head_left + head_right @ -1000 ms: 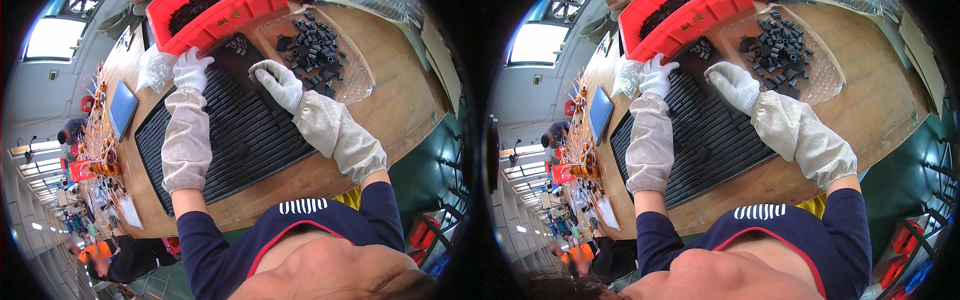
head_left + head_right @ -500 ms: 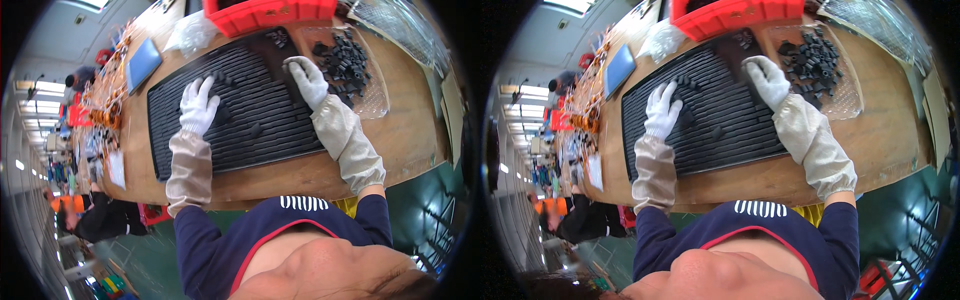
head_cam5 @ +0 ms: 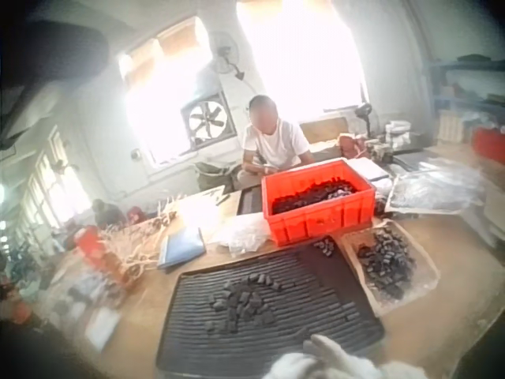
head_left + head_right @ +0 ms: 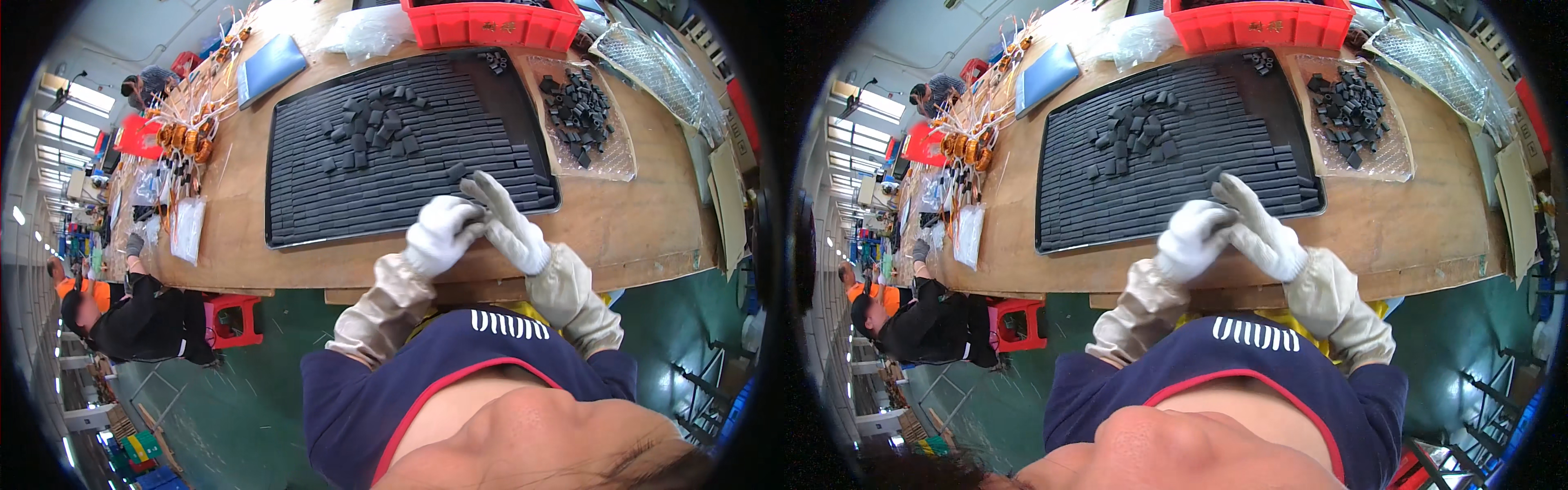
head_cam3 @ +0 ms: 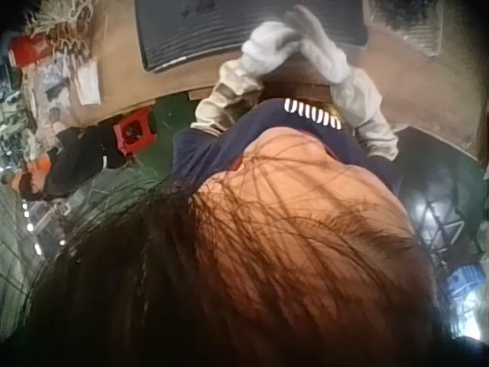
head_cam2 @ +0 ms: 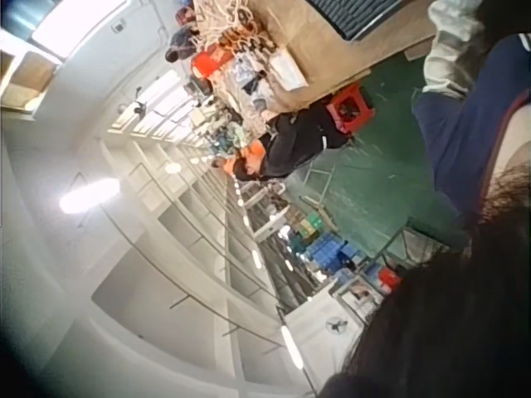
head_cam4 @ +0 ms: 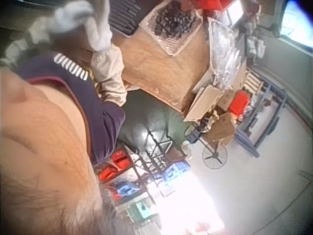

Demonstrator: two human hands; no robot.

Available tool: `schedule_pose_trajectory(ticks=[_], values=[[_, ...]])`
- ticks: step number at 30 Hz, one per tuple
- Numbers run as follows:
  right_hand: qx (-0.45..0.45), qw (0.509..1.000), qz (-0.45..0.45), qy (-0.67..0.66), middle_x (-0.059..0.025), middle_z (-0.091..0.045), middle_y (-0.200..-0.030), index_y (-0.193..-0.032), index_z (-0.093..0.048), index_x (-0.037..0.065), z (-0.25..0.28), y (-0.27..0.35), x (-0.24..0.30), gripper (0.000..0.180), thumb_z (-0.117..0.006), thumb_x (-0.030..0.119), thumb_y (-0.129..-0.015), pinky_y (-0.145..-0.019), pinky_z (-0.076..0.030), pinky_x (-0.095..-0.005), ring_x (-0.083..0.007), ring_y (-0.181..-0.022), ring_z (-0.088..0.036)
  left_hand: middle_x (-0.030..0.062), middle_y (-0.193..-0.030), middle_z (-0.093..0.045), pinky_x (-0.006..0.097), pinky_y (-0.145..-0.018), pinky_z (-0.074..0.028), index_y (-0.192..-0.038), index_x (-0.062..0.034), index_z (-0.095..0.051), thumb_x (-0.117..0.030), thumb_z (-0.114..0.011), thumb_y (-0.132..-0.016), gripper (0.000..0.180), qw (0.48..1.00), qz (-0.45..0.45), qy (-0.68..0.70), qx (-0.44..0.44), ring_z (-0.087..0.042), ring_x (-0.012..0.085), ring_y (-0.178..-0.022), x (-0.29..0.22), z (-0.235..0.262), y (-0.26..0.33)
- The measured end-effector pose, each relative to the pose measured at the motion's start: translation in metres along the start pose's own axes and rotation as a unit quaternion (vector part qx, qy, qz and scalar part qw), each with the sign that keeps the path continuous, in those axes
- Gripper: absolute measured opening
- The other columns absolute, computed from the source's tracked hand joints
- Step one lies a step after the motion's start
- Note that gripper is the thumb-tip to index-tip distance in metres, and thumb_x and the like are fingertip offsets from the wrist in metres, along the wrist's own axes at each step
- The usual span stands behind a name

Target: The person is assembling small black plastic components by hand. They pick up a cylindrical piece and a cap-like piece, fit them together, and place the assembled unit onto a black tray. This process is repeated continuously throughout the video.

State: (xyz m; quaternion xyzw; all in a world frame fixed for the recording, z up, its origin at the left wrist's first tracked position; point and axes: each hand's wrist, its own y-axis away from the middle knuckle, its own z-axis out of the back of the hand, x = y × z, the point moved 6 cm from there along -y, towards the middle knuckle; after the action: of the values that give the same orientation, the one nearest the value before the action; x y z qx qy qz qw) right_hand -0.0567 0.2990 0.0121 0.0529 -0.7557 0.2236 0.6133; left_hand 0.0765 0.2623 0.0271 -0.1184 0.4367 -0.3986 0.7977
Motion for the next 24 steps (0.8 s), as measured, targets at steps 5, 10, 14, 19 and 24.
schedule_pose_trajectory(ticks=[5,10,14,19,24], values=[[-0.073,0.997,-0.026,-0.006,-0.0211,-0.027,-0.160,-0.159,-0.009,0.003,-0.024,0.038,-0.015,0.070,-0.047,0.026,-0.105,-0.116,-0.029,-0.0388,-0.0286,-0.147,-0.030,0.0028,-0.091,-0.067,0.039,-0.077,-0.052,-0.089,-0.0136,-0.069,-0.009,-0.075,-0.064,0.026,0.993,-0.055,-0.088,0.048,-0.064,0.0281,-0.090,-0.022,-0.006,0.021],[-0.112,0.992,-0.018,0.047,-0.0198,-0.032,-0.158,-0.159,-0.013,0.003,-0.045,0.047,-0.025,0.069,-0.048,0.027,-0.105,-0.112,-0.037,-0.0387,-0.0278,-0.141,-0.040,0.0043,-0.097,-0.067,0.039,-0.083,-0.052,-0.093,-0.0120,-0.068,-0.014,-0.078,-0.067,0.028,0.996,-0.068,-0.049,0.037,-0.064,0.0286,-0.096,-0.019,0.008,0.049],[-0.192,0.960,0.009,0.203,-0.0171,-0.048,-0.146,-0.152,-0.031,-0.001,-0.039,0.041,0.000,0.060,-0.056,0.006,-0.098,-0.105,-0.046,-0.0362,-0.0248,-0.124,-0.057,0.0100,-0.112,-0.065,0.042,-0.092,-0.050,-0.111,-0.0097,-0.067,-0.021,-0.079,-0.078,0.037,0.989,-0.058,-0.122,-0.067,-0.062,0.0310,-0.107,-0.002,0.074,0.054],[-0.322,0.741,0.090,0.582,-0.0169,-0.064,-0.125,-0.135,-0.055,0.002,0.025,0.055,0.037,0.049,-0.067,0.001,-0.088,-0.096,-0.051,-0.0345,-0.0279,-0.112,-0.064,0.0144,-0.123,-0.062,0.045,-0.102,-0.046,-0.121,-0.0083,-0.064,-0.025,-0.076,-0.086,0.040,0.910,0.053,-0.357,-0.206,-0.057,0.0342,-0.118,0.071,0.179,0.103],[-0.424,0.674,-0.081,0.600,-0.0182,-0.066,-0.118,-0.133,-0.058,0.005,0.082,0.077,0.018,0.043,-0.067,0.016,-0.092,-0.087,-0.053,-0.0403,-0.0341,-0.100,-0.068,0.0199,-0.132,-0.058,0.046,-0.108,-0.042,-0.131,-0.0020,-0.057,-0.023,-0.062,-0.095,0.042,0.830,0.272,-0.413,-0.257,-0.054,0.0364,-0.124,0.174,0.257,0.181]])
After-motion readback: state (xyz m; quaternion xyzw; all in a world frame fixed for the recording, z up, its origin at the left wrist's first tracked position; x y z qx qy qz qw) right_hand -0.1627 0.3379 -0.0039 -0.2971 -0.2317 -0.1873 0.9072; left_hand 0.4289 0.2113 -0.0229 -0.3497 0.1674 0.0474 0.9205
